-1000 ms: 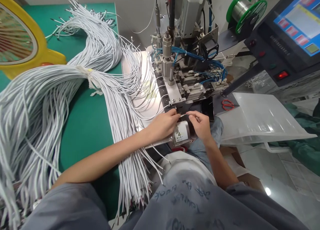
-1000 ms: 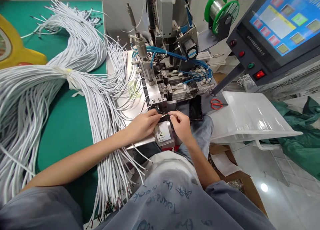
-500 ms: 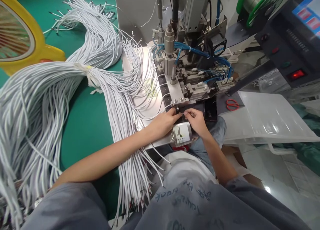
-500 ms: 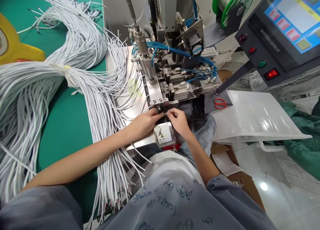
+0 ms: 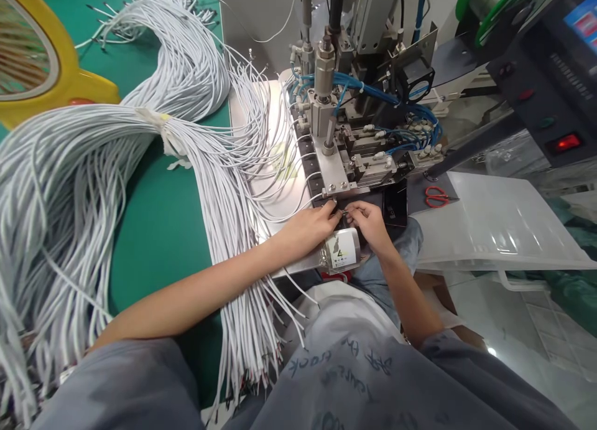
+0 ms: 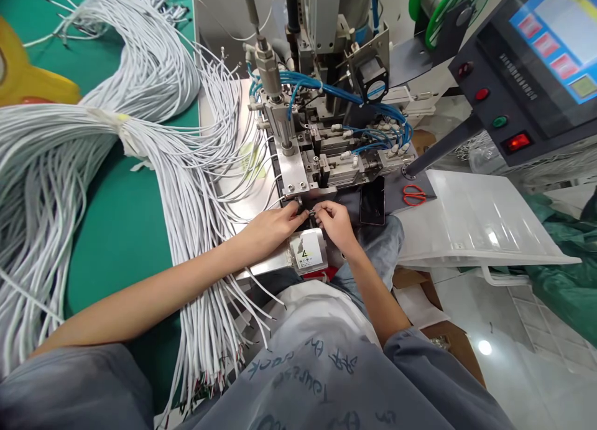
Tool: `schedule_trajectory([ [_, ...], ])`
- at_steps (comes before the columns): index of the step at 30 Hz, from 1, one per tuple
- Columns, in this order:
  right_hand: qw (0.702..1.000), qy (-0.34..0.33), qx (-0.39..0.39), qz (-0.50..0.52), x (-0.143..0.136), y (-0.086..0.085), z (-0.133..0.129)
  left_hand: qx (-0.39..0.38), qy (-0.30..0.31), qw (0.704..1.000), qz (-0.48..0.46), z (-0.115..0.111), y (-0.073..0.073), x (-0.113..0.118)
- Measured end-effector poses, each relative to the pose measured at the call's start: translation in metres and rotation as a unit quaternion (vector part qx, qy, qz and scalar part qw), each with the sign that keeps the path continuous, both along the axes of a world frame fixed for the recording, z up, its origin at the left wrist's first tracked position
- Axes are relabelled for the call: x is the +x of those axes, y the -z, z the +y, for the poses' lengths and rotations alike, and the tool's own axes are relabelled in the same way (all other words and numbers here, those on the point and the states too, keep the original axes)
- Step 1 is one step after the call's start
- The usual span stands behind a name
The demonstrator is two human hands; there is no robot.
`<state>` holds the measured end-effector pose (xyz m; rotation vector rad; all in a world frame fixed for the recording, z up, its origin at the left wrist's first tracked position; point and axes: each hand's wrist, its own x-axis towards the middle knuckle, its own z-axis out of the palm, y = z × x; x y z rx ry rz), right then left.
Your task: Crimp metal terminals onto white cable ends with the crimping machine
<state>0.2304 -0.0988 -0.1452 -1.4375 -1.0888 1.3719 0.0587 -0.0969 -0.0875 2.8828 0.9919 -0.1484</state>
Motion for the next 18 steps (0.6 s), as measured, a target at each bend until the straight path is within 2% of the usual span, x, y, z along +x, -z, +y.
schedule_trajectory([
  [3, 1.0, 0.0, 0.003, -0.007, -0.001, -0.001, 0.001, 0.01, 0.005, 1.0, 0.013, 0.0, -0.001, 0.0],
  [7, 0.998, -0.057, -0.004, -0.017, 0.001, 0.0, 0.001, 0.027, -0.007, 0.999, 0.016, -0.002, -0.002, 0.001],
  [12, 0.992, -0.104, 0.053, -0.051, 0.002, 0.01, 0.005, 0.02, -0.043, 0.998, 0.03, -0.004, -0.011, -0.003],
  [15, 0.986, -0.053, 0.092, -0.126, 0.004, 0.006, 0.001, 0.011, -0.066, 0.997, 0.038, -0.006, -0.017, -0.005],
  [18, 0.968, 0.065, 0.15, -0.189, 0.003, -0.012, -0.023, 0.014, -0.082, 0.995, 0.055, -0.007, -0.021, -0.005],
])
